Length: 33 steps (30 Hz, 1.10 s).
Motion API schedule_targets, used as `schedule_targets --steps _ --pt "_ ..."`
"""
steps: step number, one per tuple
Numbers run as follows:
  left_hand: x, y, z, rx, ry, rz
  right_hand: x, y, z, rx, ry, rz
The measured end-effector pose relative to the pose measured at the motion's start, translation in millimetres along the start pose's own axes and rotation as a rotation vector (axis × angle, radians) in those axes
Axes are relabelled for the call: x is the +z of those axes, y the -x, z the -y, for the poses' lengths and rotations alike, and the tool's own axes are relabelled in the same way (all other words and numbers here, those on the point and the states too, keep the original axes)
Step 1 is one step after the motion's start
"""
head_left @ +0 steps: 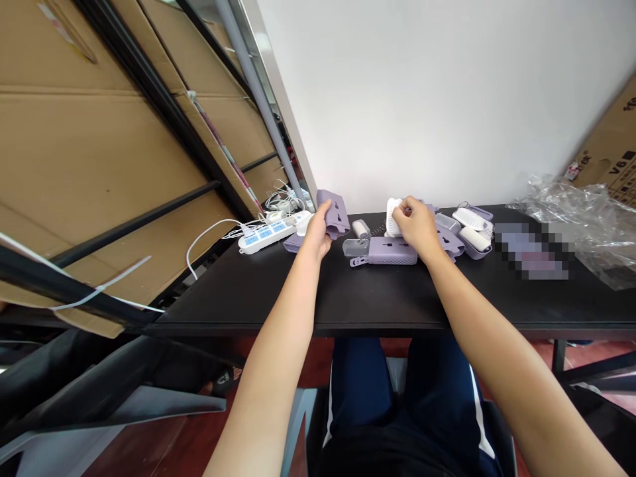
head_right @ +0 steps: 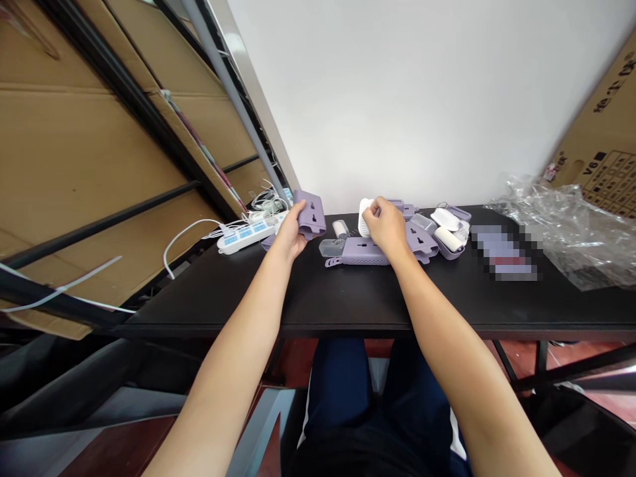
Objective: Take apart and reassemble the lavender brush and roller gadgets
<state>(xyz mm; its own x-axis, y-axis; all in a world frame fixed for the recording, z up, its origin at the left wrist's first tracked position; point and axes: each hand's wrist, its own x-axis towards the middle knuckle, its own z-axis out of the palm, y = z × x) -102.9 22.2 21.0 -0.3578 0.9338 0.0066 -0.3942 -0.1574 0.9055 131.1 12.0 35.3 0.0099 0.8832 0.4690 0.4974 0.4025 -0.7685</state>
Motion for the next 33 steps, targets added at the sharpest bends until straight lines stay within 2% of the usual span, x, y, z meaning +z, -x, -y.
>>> schedule_targets --steps 6,10,12,17,19,22,23,25,28,33 --pt "-17.2 -12.8 13.8 0.120 -0.427 -0.114 3.5 8.4 2.5 -0.146 0.288 0.138" --pt "-24.5 -15.5 19.1 0.094 -0.649 -0.068 6.8 10.7 2.0 -0.216 0.405 0.149" --pt "-25.7 -15.8 21.2 0.125 -0.716 -0.050 8.3 11.6 1.6 -0.235 0.445 0.155" --pt "-23.1 -8.7 17.1 0.286 -0.862 -0.080 11.4 13.5 0.2 -0.250 0.487 0.198" --pt "-23.0 -3.7 10.0 0.401 -1.008 -0.109 12.2 13.7 -1.0 -0.249 0.484 0.216" --pt "-28.5 1.4 -3.1 0.563 -1.298 -0.280 12.9 13.6 -2.8 -0.250 0.475 0.232" --pt "-31.5 2.0 -6.9 0.553 -1.369 -0.346 13.1 13.7 -3.2 -0.252 0.472 0.234" --pt "-37.9 1.9 -12.3 0.422 -1.467 -0.406 13.2 14.0 -3.1 -0.254 0.468 0.231" --pt "-42.6 1.0 -14.1 0.212 -1.553 -0.336 12.7 14.7 -1.2 -0.254 0.455 0.199" --pt "-37.3 2.7 -12.0 0.175 -1.688 -0.278 10.9 15.7 3.8 -0.249 0.470 0.213"
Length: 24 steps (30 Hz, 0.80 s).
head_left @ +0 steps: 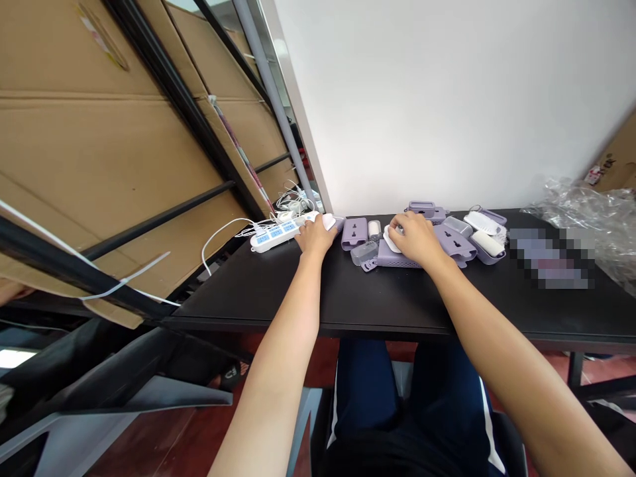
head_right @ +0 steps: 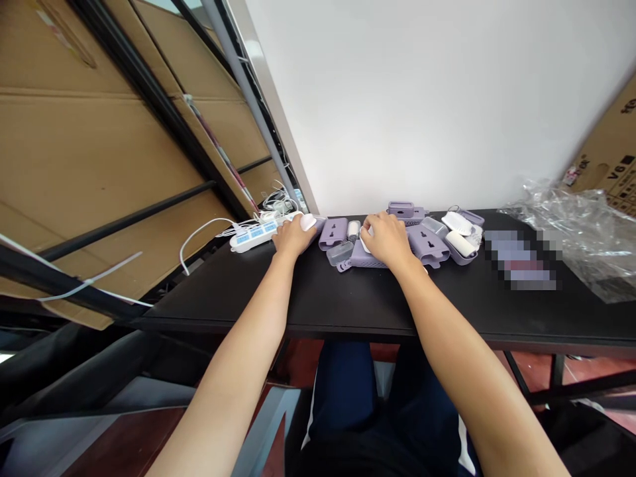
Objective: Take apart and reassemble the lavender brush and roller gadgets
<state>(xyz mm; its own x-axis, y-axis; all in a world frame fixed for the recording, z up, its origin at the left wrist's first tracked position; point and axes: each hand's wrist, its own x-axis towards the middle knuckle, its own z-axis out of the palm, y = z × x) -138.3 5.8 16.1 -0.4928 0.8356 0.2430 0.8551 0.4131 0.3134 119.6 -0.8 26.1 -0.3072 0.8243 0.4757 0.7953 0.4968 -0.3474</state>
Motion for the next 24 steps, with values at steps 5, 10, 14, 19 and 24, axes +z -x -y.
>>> schedule_targets --steps 5,10,14,19,24 --pt "-1.0 0.1 0.2 0.001 0.041 0.152 -1.3 -0.1 0.6 0.003 0.004 -0.014" --pt "-0.9 0.8 0.4 -0.010 0.135 -0.020 -0.9 -2.0 -1.4 0.009 -0.041 -0.084" --pt "-2.4 0.9 -4.2 0.092 0.283 -0.293 0.1 -4.8 -3.1 0.029 -0.182 -0.157" --pt "-3.9 11.6 -18.3 0.511 0.413 -0.499 -2.8 -6.9 -3.2 0.088 -0.528 -0.295" --pt "2.4 35.2 -40.7 0.914 0.340 -0.534 -9.9 -5.2 -1.5 0.173 -0.785 -0.351"
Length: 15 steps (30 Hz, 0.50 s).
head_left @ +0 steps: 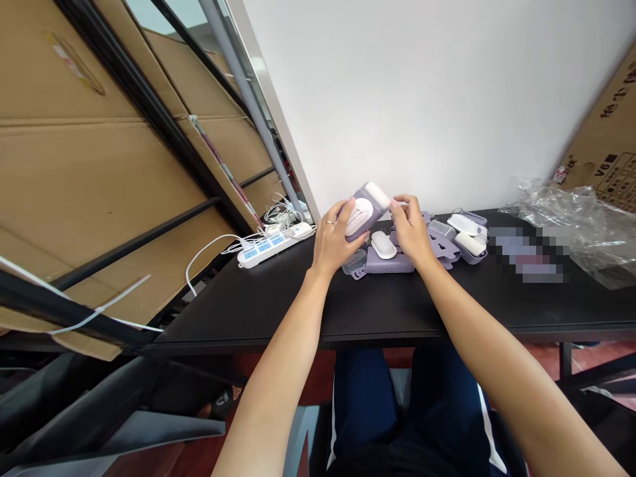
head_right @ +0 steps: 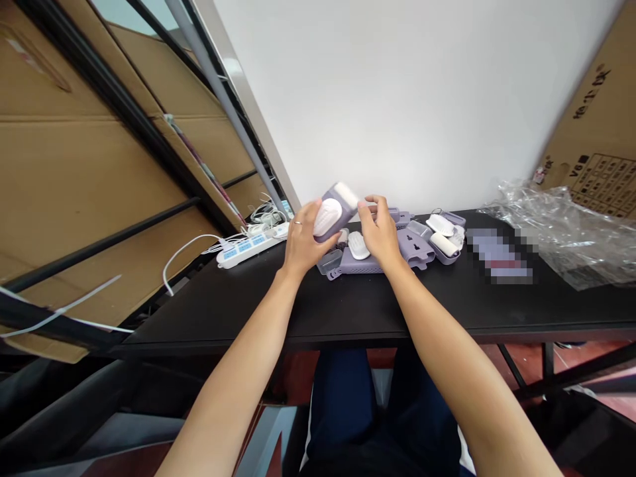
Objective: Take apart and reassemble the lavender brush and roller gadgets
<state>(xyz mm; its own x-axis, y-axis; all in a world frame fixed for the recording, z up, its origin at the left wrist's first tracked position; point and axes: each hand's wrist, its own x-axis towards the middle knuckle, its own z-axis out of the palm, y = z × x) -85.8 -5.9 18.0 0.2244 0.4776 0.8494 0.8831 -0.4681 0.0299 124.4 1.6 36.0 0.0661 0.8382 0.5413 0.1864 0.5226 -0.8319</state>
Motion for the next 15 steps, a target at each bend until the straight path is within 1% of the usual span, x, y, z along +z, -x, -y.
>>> schedule_targets --steps 2,4,6,11,15 --pt "4.8 1.5 -9.7 0.089 -0.007 0.014 -1.0 0.3 0.9 0.007 -0.021 0.003" --pt "8.5 3.0 -14.9 0.136 -0.008 0.017 -1.1 0.2 0.3 0.011 -0.004 0.002" --pt "10.2 4.0 -15.9 0.146 0.001 0.020 -0.6 -0.4 -1.5 0.016 0.006 -0.002" --pt "9.1 2.9 -11.0 0.118 0.005 0.047 0.7 -3.4 -7.5 -0.008 -0.047 -0.001" --pt "7.4 0.0 -9.6 0.143 -0.014 0.024 1.0 -5.3 -8.3 -0.055 -0.093 -0.009"
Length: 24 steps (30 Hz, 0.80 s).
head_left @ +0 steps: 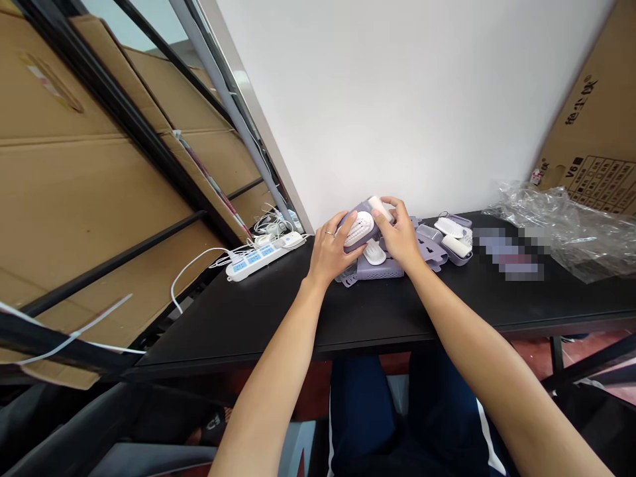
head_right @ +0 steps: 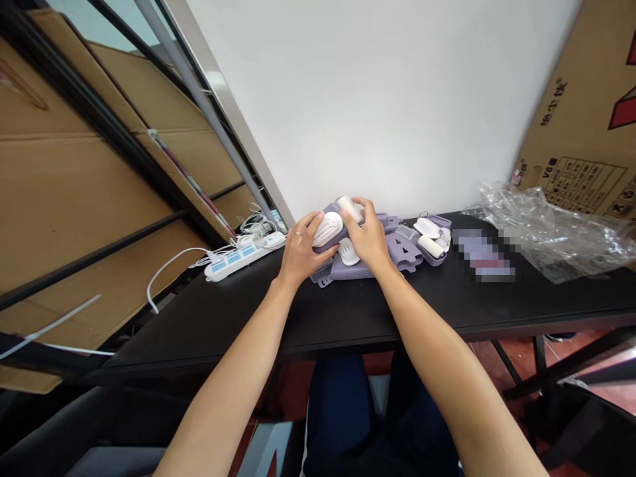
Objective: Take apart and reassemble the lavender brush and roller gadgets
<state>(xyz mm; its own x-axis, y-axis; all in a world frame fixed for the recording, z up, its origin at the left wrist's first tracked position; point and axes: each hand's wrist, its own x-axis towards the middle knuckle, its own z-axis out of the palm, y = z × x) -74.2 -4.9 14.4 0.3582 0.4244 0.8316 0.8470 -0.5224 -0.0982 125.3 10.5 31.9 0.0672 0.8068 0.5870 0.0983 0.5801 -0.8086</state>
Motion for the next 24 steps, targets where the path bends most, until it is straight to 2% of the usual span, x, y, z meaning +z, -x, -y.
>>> schedule_targets --steps 4,8,13,19,21,24 --pt "-3.4 -3.0 4.4 0.036 -0.019 -0.011 2.4 2.1 3.7 -0.035 0.017 -0.024" --pt "-10.9 -2.8 15.3 0.066 -0.036 0.028 5.9 9.7 12.0 -0.068 0.157 -0.029" --pt "-21.3 3.0 28.8 -0.007 -0.049 0.106 15.1 18.8 21.9 -0.141 0.267 -0.027" --pt "-31.6 15.0 34.5 -0.034 -0.016 0.155 29.7 29.0 26.5 -0.194 0.311 -0.025" --pt "-43.2 30.0 44.9 -0.045 -0.026 0.164 27.0 26.2 26.6 -0.201 0.339 0.054" --pt "-73.1 70.2 71.4 -0.075 -0.078 0.168 21.6 15.4 23.3 -0.235 0.448 0.291"
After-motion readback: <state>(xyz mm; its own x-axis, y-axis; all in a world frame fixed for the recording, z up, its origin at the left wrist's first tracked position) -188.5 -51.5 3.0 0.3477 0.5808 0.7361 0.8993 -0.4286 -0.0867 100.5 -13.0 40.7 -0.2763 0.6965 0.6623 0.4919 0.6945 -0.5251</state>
